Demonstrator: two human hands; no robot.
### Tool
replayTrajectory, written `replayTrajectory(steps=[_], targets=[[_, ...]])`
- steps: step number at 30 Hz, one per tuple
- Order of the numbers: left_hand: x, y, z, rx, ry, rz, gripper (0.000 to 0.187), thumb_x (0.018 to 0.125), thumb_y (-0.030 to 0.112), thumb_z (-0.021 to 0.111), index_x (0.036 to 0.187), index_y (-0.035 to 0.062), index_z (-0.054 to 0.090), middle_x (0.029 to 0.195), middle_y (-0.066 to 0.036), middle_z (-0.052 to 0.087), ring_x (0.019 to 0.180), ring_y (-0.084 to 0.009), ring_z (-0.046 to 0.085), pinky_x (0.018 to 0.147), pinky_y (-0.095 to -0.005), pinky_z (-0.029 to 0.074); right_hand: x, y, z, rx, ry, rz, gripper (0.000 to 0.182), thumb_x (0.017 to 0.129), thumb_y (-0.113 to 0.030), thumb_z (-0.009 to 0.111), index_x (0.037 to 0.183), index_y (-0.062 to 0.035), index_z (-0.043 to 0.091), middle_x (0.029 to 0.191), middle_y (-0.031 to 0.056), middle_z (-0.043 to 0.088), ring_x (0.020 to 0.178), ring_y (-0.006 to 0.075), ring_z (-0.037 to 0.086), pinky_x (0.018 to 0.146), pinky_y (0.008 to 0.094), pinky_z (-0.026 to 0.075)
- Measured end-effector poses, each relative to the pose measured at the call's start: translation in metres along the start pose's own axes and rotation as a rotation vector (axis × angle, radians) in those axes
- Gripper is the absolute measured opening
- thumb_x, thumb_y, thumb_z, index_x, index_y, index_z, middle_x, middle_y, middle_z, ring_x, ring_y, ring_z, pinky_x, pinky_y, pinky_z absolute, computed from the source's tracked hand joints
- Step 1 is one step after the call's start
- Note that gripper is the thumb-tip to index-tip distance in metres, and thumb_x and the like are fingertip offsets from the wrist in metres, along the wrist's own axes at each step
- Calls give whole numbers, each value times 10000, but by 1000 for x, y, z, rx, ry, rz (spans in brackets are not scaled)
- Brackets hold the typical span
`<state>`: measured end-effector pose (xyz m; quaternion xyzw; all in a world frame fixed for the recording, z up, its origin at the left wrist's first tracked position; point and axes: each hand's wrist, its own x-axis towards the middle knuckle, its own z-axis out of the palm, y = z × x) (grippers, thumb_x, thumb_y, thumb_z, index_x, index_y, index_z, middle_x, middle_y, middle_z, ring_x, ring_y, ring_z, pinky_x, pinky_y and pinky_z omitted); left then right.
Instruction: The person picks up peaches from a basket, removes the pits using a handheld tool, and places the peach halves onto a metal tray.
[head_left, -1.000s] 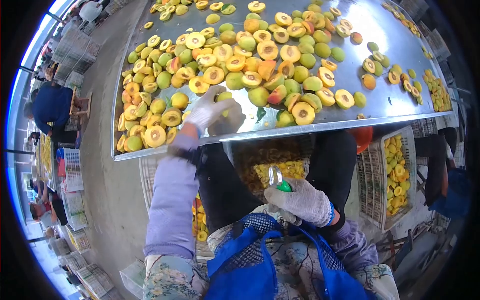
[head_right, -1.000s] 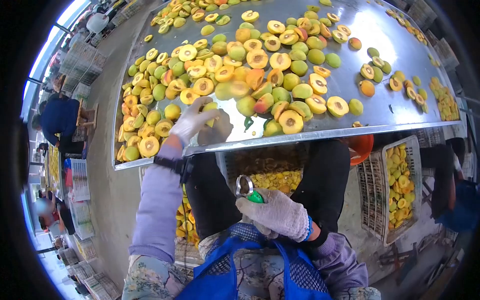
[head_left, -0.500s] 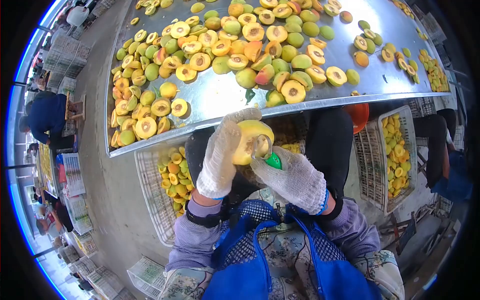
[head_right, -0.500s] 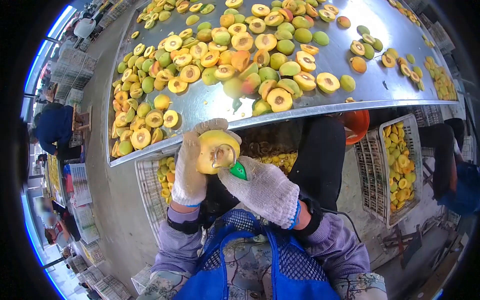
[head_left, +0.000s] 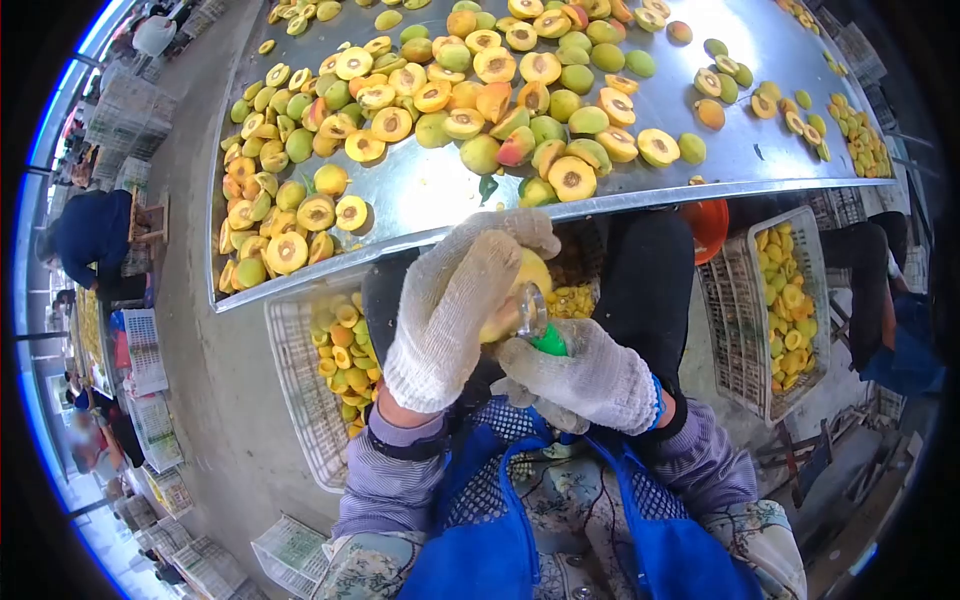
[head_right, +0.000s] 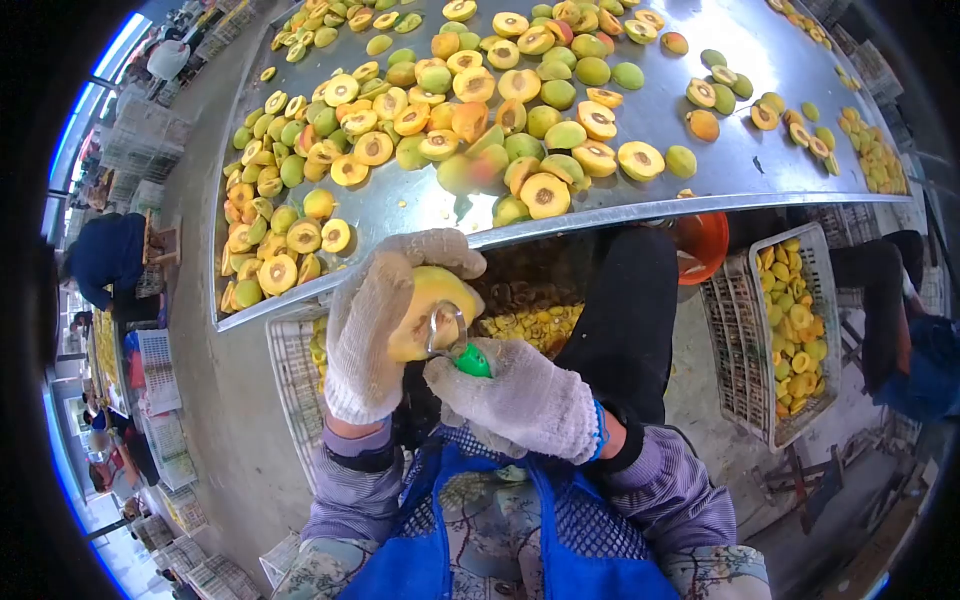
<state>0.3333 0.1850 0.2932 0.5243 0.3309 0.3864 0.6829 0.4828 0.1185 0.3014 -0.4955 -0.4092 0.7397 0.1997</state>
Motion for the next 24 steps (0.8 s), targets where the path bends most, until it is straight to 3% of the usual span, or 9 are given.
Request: replayTrajectory(steps=[2, 4, 5, 9, 14, 18, 20, 21, 24], targets=[[3, 0, 4, 145, -76, -18, 601, 932, 437, 579, 1284, -43, 494, 1142, -213, 623, 996, -262, 642, 810, -307, 533, 0, 2, -1, 160, 11, 139, 190, 867, -116, 603, 1048, -56, 603, 772, 54, 589, 602, 183, 606, 522, 309, 487], [-1, -3, 19, -309, 119, 15, 767, 894, 443, 624, 1423, -31, 337, 1271, -198, 554, 1144, -259, 576, 880, -320, 515, -1, 11, 1, -79, 201, -311, 179, 933, -217, 591, 951, -42, 620, 664, 15, 585, 481, 126, 561, 448, 272, 447], [-2, -9, 15, -354, 106, 19, 889, 871, 416, 647, 1501, -3, 180, 1367, -186, 482, 1256, -248, 491, 961, -341, 476, -2, 8, 0, -78, 202, -311, 179, 933, -217, 591, 951, -42, 620, 664, 15, 585, 481, 126, 561, 448, 272, 447], [-22, -19, -8, -154, 45, -230, 676, 884, 115, 643, 1455, 3, 298, 1340, -171, 529, 1210, -223, 527, 1023, -339, 438, -2, -6, -8, 272, 378, -56, 262, 937, -297, 605, 911, -37, 623, 637, 1, 592, 457, 84, 544, 437, 251, 431], [-25, -22, -17, -13, 19, -236, 499, 815, 94, 682, 1251, 41, 447, 1300, -193, 556, 1131, -245, 588, 970, -368, 484, 1, 1, 2, 196, 443, -81, 277, 930, -306, 618, 960, -31, 623, 600, 13, 577, 484, 94, 566, 466, 257, 448], [-25, -27, -13, -396, 118, -154, 565, 782, 154, 694, 1268, 51, 427, 1278, -214, 555, 1126, -315, 595, 954, -395, 498, -4, 8, 7, 115, 278, 74, 215, 917, -238, 627, 1028, -55, 635, 681, 38, 581, 558, 125, 599, 508, 283, 476], [-24, -27, -7, -486, 184, -100, 532, 814, 199, 672, 1264, 53, 429, 1272, -205, 549, 1157, -313, 575, 953, -386, 501, 7, 39, 10, -376, 306, -491, 223, 881, -153, 633, 1098, -104, 631, 782, 67, 573, 643, 184, 617, 534, 323, 491], [-25, -32, -4, -406, 205, -39, 547, 883, 408, 647, 1236, 36, 459, 1228, -220, 571, 1132, -336, 587, 884, -408, 542, 10, 46, 11, -441, 289, -520, 300, 836, -107, 635, 1133, -143, 617, 855, 93, 564, 677, 246, 617, 538, 364, 501], [-27, -34, 3, -436, 232, 7, 550, 935, 466, 564, 1259, 37, 449, 1245, -218, 559, 1148, -342, 580, 861, -421, 556, 6, 35, 14, -444, 254, -400, 341, 817, -107, 640, 1154, -143, 604, 874, 112, 577, 712, 285, 624, 550, 375, 515]])
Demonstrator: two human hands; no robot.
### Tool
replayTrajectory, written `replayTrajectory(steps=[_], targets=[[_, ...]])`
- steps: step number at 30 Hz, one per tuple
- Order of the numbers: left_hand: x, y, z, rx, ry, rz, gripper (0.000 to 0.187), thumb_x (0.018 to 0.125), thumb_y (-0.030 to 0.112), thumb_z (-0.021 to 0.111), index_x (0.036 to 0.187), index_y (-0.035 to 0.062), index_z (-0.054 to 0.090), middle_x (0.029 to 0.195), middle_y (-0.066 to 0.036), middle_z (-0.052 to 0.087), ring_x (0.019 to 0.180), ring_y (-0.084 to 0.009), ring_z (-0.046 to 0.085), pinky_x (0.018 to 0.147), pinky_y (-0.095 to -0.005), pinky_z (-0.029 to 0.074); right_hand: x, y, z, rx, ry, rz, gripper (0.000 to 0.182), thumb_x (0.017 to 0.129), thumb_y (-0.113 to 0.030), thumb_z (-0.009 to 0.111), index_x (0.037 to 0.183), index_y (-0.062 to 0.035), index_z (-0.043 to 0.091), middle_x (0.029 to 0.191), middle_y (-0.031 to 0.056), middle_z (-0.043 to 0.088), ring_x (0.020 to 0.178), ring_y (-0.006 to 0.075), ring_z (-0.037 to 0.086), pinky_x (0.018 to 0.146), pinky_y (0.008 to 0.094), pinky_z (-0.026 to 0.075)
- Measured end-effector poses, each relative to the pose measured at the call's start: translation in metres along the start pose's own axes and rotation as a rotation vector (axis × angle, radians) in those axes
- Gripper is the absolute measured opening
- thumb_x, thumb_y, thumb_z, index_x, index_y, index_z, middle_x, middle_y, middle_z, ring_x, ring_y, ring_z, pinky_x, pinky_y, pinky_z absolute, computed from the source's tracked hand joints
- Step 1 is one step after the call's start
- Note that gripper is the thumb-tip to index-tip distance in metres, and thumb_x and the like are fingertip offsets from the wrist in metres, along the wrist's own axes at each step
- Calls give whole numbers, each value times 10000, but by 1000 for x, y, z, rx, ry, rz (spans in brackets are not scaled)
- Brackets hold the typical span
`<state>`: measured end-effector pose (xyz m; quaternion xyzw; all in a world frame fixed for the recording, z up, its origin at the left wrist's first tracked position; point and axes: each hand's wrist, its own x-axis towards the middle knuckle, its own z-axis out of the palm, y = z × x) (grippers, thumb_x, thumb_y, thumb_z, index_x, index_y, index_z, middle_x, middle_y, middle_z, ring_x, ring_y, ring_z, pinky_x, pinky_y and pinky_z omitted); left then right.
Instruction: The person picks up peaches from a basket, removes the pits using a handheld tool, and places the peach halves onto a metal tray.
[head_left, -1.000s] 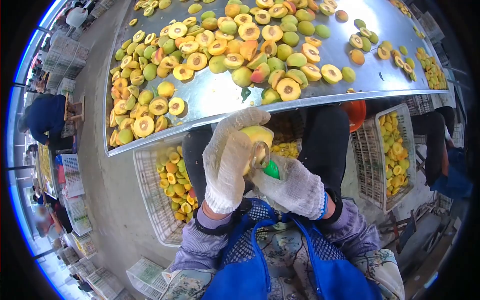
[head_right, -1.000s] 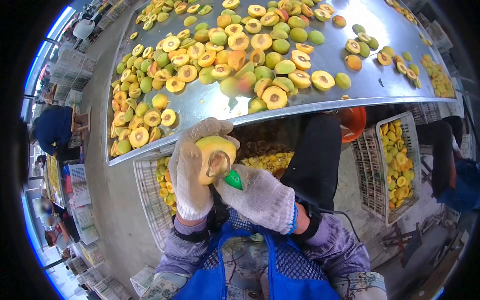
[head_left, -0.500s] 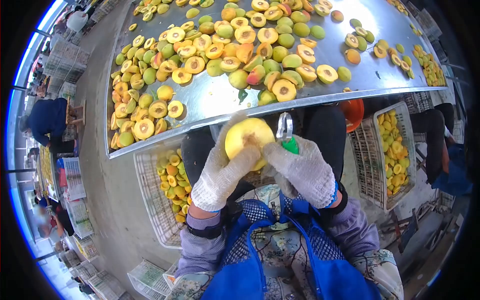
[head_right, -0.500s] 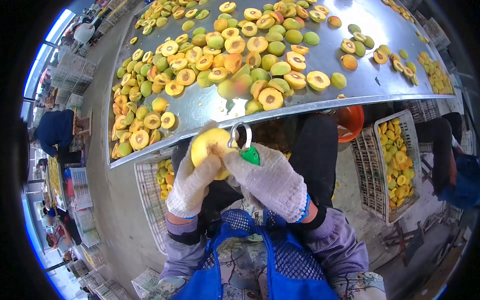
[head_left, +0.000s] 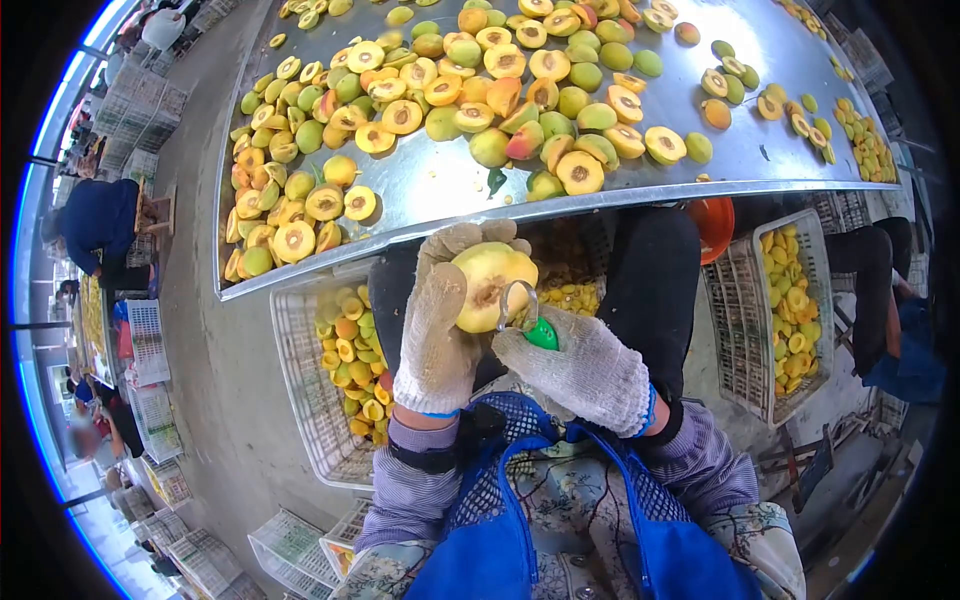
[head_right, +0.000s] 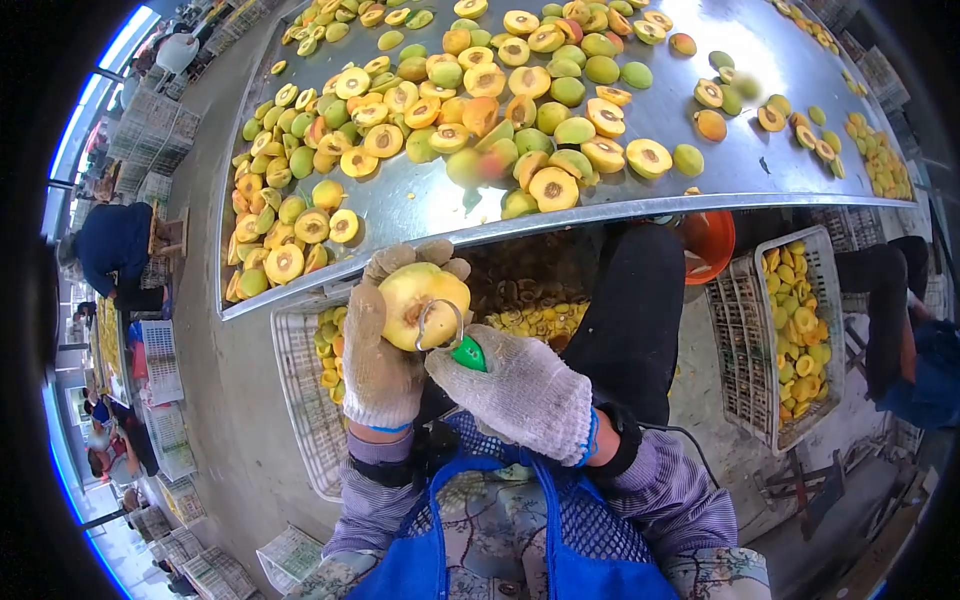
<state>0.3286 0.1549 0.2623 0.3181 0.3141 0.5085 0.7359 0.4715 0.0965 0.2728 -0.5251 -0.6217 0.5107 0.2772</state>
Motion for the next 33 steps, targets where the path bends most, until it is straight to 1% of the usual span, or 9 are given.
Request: replayTrajectory(steps=[10, 16, 17, 20, 22, 24, 25, 28, 33], targets=[[-15, -10, 14, 166, -28, 329, 507, 976, 392, 520, 1293, 2, 452, 1274, -186, 543, 1126, -281, 585, 938, -389, 493, -4, -3, 0, -98, 11, -207, 343, 791, -74, 616, 1132, -95, 583, 892, 128, 575, 755, 307, 623, 565, 396, 518], [-14, 14, 18, 696, -66, 276, 358, 928, 214, 545, 1171, -48, 565, 1137, -163, 606, 889, -218, 624, 774, -322, 529, -8, -18, -14, 605, -159, 291, 141, 922, -165, 547, 850, -59, 606, 535, 11, 516, 409, 122, 518, 413, 268, 399], [-16, 21, 28, 699, -43, 230, 273, 878, 85, 519, 1099, -52, 601, 1131, -168, 603, 884, -202, 607, 753, -315, 519, -8, 9, -9, -155, -97, -286, 144, 921, -174, 544, 847, -65, 600, 494, -10, 483, 384, 120, 501, 393, 273, 380], [-9, 17, 23, 658, -144, 314, 217, 897, 45, 517, 1066, -63, 600, 1168, -194, 579, 975, -215, 595, 810, -325, 513, 3, 12, -12, -555, 92, -550, 102, 791, -167, 590, 871, -111, 621, 600, 44, 541, 568, 224, 613, 516, 369, 471], [-11, 17, 23, 345, -103, 13, 246, 950, 120, 508, 1144, -9, 586, 1033, -86, 600, 881, -118, 581, 777, -285, 501, -1, -10, -14, -109, -64, 149, 225, 761, -143, 643, 979, -89, 644, 834, 131, 618, 768, 375, 606, 639, 472, 454], [-6, 15, 16, 236, -148, -55, 299, 973, 210, 523, 1185, 6, 574, 998, -30, 597, 858, -89, 553, 768, -248, 479, -4, 9, -8, -44, -4, 49, 212, 766, -172, 639, 952, -70, 629, 876, 146, 630, 785, 390, 600, 656, 482, 452], [-5, 12, 11, 211, -139, -58, 313, 980, 238, 528, 1188, 9, 573, 1003, -26, 598, 872, -86, 550, 783, -243, 472, 2, 26, -15, -696, 17, -603, 142, 824, -157, 602, 925, -57, 616, 826, 136, 625, 768, 356, 614, 633, 446, 457], [1, 4, -2, 79, -143, -80, 357, 992, 310, 537, 1193, 17, 570, 1018, -19, 605, 921, -82, 544, 831, -231, 456, 1, 8, -7, 300, -14, 281, 256, 934, -260, 521, 962, -23, 613, 590, 57, 563, 496, 156, 553, 468, 280, 410], [2, 14, -27, -69, -278, -28, 368, 983, 320, 527, 1123, -14, 592, 1073, -87, 617, 1052, -158, 567, 931, -293, 448, -2, -32, -11, 365, -85, 415, 252, 944, -254, 598, 831, -30, 581, 560, 37, 532, 438, 120, 474, 422, 249, 373]])
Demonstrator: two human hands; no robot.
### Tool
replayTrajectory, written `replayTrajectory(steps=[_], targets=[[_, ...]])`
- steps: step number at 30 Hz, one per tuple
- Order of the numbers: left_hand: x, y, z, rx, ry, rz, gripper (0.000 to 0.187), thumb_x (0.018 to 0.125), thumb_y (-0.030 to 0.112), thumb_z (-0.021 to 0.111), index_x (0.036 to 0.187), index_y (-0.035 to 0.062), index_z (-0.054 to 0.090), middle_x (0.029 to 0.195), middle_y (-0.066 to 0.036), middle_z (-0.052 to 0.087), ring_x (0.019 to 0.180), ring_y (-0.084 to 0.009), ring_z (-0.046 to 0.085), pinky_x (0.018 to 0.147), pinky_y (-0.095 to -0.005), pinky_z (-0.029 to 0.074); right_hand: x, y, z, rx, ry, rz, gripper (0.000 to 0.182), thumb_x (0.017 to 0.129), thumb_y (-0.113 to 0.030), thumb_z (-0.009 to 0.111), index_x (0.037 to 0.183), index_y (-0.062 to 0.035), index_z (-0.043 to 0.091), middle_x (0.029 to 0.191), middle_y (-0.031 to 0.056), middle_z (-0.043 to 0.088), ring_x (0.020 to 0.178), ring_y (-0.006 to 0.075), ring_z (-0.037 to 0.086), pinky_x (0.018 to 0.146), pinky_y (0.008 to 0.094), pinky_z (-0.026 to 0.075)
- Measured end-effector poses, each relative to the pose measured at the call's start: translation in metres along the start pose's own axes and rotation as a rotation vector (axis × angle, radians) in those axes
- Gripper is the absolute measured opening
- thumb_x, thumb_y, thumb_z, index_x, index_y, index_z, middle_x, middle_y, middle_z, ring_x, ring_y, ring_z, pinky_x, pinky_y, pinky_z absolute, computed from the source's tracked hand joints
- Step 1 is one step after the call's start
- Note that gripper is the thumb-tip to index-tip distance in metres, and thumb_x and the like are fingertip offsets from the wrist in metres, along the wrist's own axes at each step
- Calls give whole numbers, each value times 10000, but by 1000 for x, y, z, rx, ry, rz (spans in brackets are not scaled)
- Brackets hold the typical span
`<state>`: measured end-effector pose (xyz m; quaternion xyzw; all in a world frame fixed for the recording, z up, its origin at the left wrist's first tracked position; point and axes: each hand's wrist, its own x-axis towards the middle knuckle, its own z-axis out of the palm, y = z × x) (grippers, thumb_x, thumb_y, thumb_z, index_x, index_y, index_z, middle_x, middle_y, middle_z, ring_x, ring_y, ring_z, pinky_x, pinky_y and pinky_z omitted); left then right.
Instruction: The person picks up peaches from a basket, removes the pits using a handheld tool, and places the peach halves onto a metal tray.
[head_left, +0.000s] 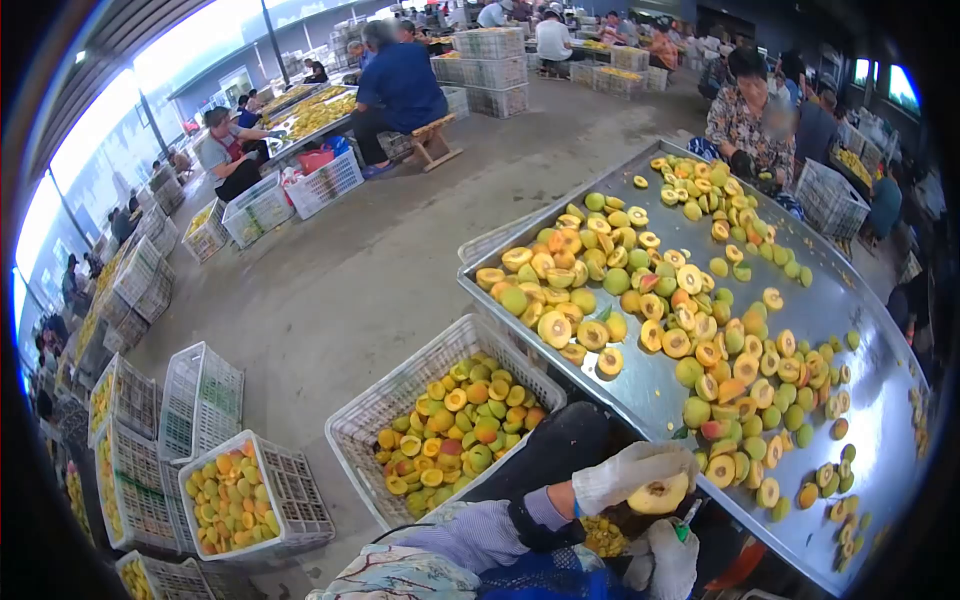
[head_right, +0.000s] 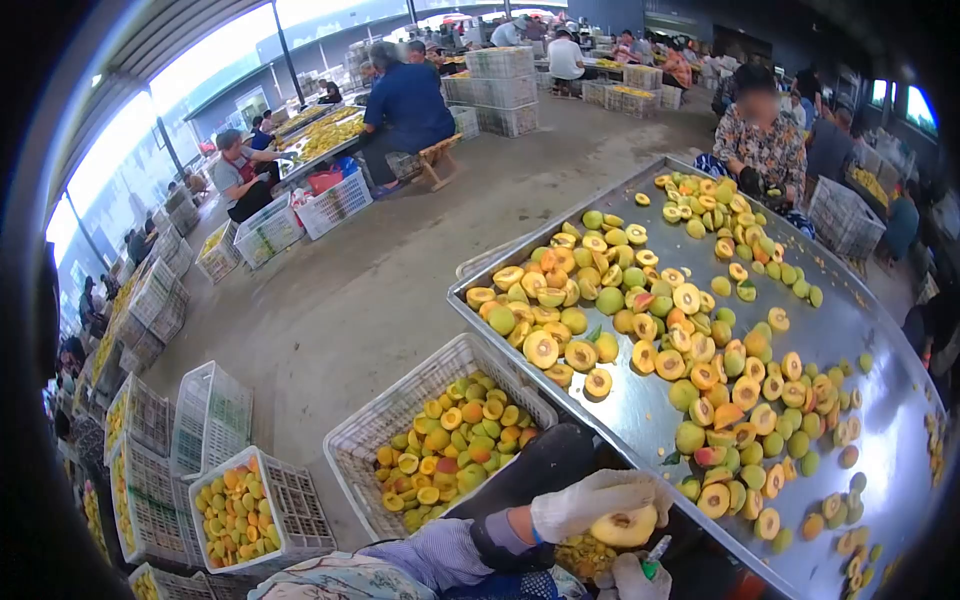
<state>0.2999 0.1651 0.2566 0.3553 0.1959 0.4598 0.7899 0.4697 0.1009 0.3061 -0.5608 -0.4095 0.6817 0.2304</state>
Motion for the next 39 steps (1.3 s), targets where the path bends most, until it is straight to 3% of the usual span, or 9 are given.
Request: replayTrajectory(steps=[3, 5, 7, 11, 22, 27, 31, 33, 39], targets=[[-4, 3, -7, 72, -163, 59, 350, 970, 296, 551, 1096, -24, 619, 1063, -84, 629, 1013, -157, 584, 921, -278, 452, 1, 7, 1, -8, 211, -21, 295, 937, -271, 599, 749, -52, 537, 447, 9, 430, 330, 118, 367, 348, 254, 285], [-6, 10, -5, 87, -219, 71, 337, 966, 286, 552, 1054, -32, 621, 1058, -105, 631, 1026, -184, 587, 934, -302, 451, -1, 8, -8, 82, -64, -20, 281, 927, -272, 595, 773, -42, 552, 481, 20, 469, 359, 122, 417, 364, 250, 310], [-9, 19, -3, 113, -324, 65, 338, 968, 288, 550, 1028, -36, 622, 1060, -119, 630, 1041, -193, 584, 945, -312, 450, -1, 9, -8, 55, -70, 6, 272, 919, -271, 594, 786, -37, 557, 486, 21, 478, 362, 119, 415, 366, 251, 313], [-11, 18, 0, 100, -264, -78, 307, 961, 282, 543, 1031, -8, 617, 1085, -96, 621, 1039, -167, 569, 917, -293, 436, -1, 15, -9, 51, -93, 0, 284, 927, -289, 598, 822, -27, 570, 496, 24, 486, 369, 113, 410, 371, 245, 307], [-13, 16, -3, 50, -227, -27, 343, 962, 300, 539, 1066, -21, 601, 1014, -74, 634, 958, -139, 594, 861, -265, 467, -13, 16, -3, 192, -122, -65, 317, 968, -326, 562, 932, -12, 590, 573, 25, 512, 460, 96, 423, 435, 224, 321], [-11, 15, -2, 1, -227, -44, 347, 962, 296, 534, 1080, -25, 596, 1020, -76, 637, 962, -141, 597, 863, -264, 468, -22, 27, 11, 522, 50, -80, 327, 980, -339, 544, 1001, -16, 589, 645, 19, 525, 532, 84, 432, 486, 197, 324], [-9, 9, 1, 9, -177, -51, 369, 958, 330, 547, 1055, -21, 605, 1000, -84, 637, 931, -155, 605, 836, -271, 481, -16, 32, 8, 358, 214, -154, 326, 990, -330, 529, 1049, -12, 577, 671, 15, 543, 516, 92, 435, 477, 206, 328], [-8, 9, 3, 20, -138, -53, 383, 956, 358, 562, 1019, -16, 615, 970, -91, 639, 900, -170, 615, 809, -279, 495, -9, 32, -9, 371, -213, -132, 312, 1000, -327, 516, 1061, -25, 561, 679, 17, 556, 495, 99, 447, 461, 214, 337], [-5, 3, -1, 70, -136, -56, 357, 961, 338, 557, 1036, -5, 619, 995, -86, 642, 927, -165, 610, 842, -282, 489, -12, 18, -2, 295, -152, -132, 315, 1007, -369, 493, 1041, -58, 528, 610, 11, 521, 459, 97, 444, 430, 222, 323]])
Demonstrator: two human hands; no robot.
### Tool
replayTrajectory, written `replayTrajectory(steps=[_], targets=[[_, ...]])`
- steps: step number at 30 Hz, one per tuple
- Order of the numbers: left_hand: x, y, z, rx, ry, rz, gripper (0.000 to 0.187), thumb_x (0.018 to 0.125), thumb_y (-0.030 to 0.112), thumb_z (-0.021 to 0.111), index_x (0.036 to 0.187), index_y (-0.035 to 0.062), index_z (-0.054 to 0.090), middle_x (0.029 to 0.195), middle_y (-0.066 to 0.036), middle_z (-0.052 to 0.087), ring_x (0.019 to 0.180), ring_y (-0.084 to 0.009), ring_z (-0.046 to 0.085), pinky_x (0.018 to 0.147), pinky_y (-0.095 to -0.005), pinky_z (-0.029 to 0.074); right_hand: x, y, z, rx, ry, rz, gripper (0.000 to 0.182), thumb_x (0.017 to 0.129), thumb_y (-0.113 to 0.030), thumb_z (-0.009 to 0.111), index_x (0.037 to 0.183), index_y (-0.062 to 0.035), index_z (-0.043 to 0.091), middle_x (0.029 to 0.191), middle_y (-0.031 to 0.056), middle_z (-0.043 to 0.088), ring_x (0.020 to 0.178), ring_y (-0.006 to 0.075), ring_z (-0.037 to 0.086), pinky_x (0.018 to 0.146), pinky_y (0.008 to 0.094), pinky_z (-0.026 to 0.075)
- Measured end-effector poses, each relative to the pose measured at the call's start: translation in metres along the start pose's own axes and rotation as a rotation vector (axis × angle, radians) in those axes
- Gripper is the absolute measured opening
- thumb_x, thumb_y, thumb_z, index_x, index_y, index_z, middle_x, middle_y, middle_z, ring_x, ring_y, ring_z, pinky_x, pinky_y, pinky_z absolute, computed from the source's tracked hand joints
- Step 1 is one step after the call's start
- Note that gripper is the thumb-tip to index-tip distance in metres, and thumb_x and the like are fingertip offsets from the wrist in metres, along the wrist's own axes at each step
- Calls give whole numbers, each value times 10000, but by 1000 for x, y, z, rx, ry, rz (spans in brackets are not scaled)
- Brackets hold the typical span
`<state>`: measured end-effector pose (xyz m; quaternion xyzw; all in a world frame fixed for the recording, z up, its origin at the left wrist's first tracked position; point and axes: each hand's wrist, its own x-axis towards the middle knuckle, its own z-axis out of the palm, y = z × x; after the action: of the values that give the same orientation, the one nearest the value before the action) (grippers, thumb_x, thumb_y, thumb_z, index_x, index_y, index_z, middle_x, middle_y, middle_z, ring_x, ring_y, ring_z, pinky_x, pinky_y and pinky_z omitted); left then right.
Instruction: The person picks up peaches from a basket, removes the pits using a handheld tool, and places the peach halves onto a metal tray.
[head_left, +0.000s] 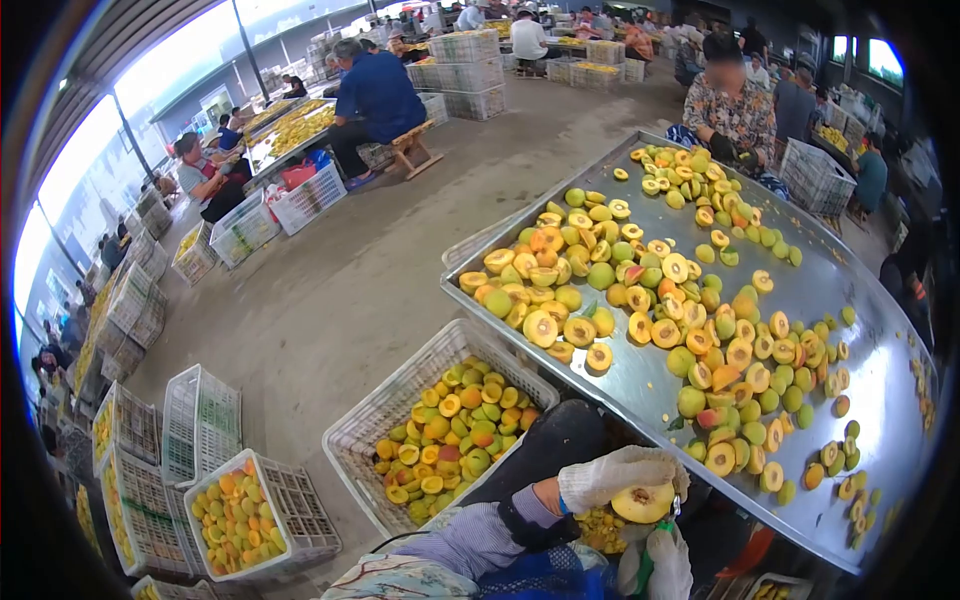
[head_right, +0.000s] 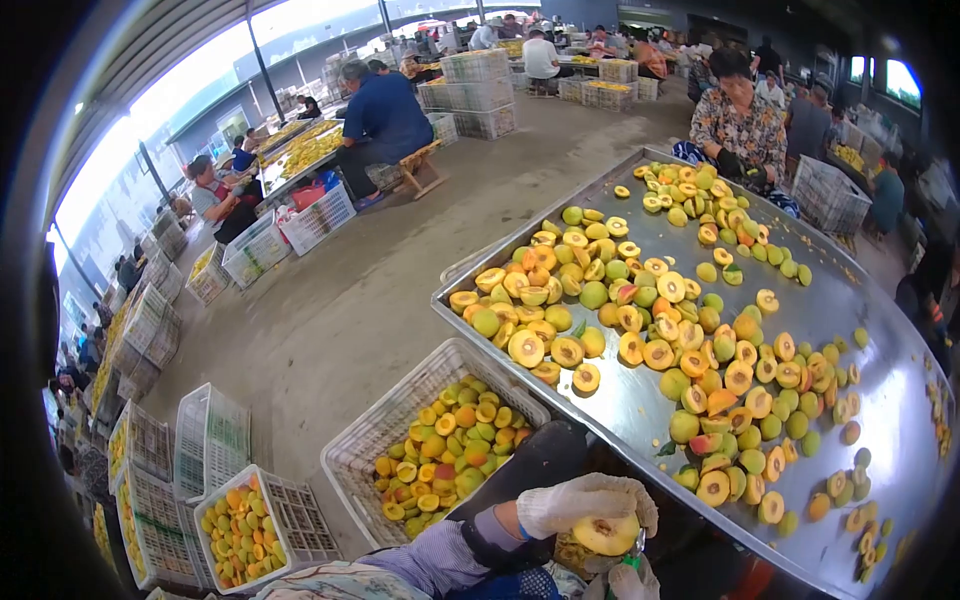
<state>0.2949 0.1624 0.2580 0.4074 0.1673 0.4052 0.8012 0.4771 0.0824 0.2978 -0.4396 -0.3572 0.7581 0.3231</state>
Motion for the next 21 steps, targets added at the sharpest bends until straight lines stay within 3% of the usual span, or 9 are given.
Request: replayTrajectory(steps=[3, 4, 6, 8, 10, 12, 16, 17, 21], targets=[[-1, 4, 2, 20, 19, -8, 385, 980, 323, 482, 1091, -24, 609, 1085, -96, 632, 1015, -160, 581, 923, -286, 442, 2, -5, -1, -56, 32, 28, 297, 1007, -355, 494, 1038, -61, 521, 592, 1, 494, 442, 99, 432, 420, 232, 325], [-1, 14, 3, 254, 17, 66, 427, 995, 351, 447, 1099, -31, 606, 1093, -103, 631, 1026, -170, 580, 926, -294, 447, 9, 11, -8, -36, 110, -88, 316, 925, -291, 540, 1006, 9, 598, 565, 44, 554, 436, 104, 485, 436, 236, 383], [0, 8, 3, 164, 104, 52, 451, 990, 367, 437, 1096, -36, 609, 1103, -114, 628, 1032, -179, 577, 928, -297, 447, 3, -4, 0, -138, 140, -61, 337, 919, -288, 542, 1029, 28, 580, 578, 54, 558, 442, 97, 480, 433, 226, 388], [0, 5, -2, 82, 149, 12, 471, 963, 384, 479, 1151, -37, 573, 1161, -141, 604, 1043, -202, 582, 946, -315, 445, 5, -6, -3, -142, 194, 50, 342, 914, -300, 551, 1031, 19, 588, 584, 49, 560, 450, 97, 492, 421, 225, 385], [-1, 7, 6, -31, 235, -5, 542, 919, 393, 548, 1258, -24, 490, 1241, -173, 557, 1094, -264, 585, 963, -364, 465, 2, -6, -6, -233, 165, -5, 323, 905, -281, 581, 1047, 9, 593, 603, 47, 580, 461, 97, 512, 418, 218, 394], [1, 1, 3, -107, 180, -8, 615, 885, 363, 604, 1347, 11, 402, 1321, -203, 502, 1168, -343, 561, 965, -424, 492, 2, -18, 2, -156, 237, 152, 256, 897, -231, 664, 1057, -38, 615, 625, 12, 599, 497, 55, 528, 477, 225, 413], [1, -8, 6, -99, 212, 49, 660, 879, 406, 647, 1364, 47, 380, 1376, -241, 452, 1199, -422, 537, 914, -461, 541, 4, -10, -3, -234, 241, -18, 271, 878, -264, 698, 1032, -54, 623, 661, 17, 629, 566, 58, 592, 521, 227, 451], [2, -9, 8, -47, 233, 52, 692, 893, 506, 615, 1349, 38, 387, 1335, -247, 489, 1131, -395, 586, 875, -445, 558, 4, -10, -3, -226, 257, -9, 271, 878, -264, 698, 1032, -54, 623, 661, 17, 629, 566, 58, 592, 521, 227, 451], [6, -7, 5, -104, 279, -17, 676, 897, 506, 633, 1288, -4, 424, 1223, -202, 579, 1027, -256, 628, 881, -346, 536, 3, -14, -4, -377, 284, -40, 272, 863, -263, 723, 1014, -57, 631, 673, 41, 624, 602, 84, 615, 545, 256, 469]])
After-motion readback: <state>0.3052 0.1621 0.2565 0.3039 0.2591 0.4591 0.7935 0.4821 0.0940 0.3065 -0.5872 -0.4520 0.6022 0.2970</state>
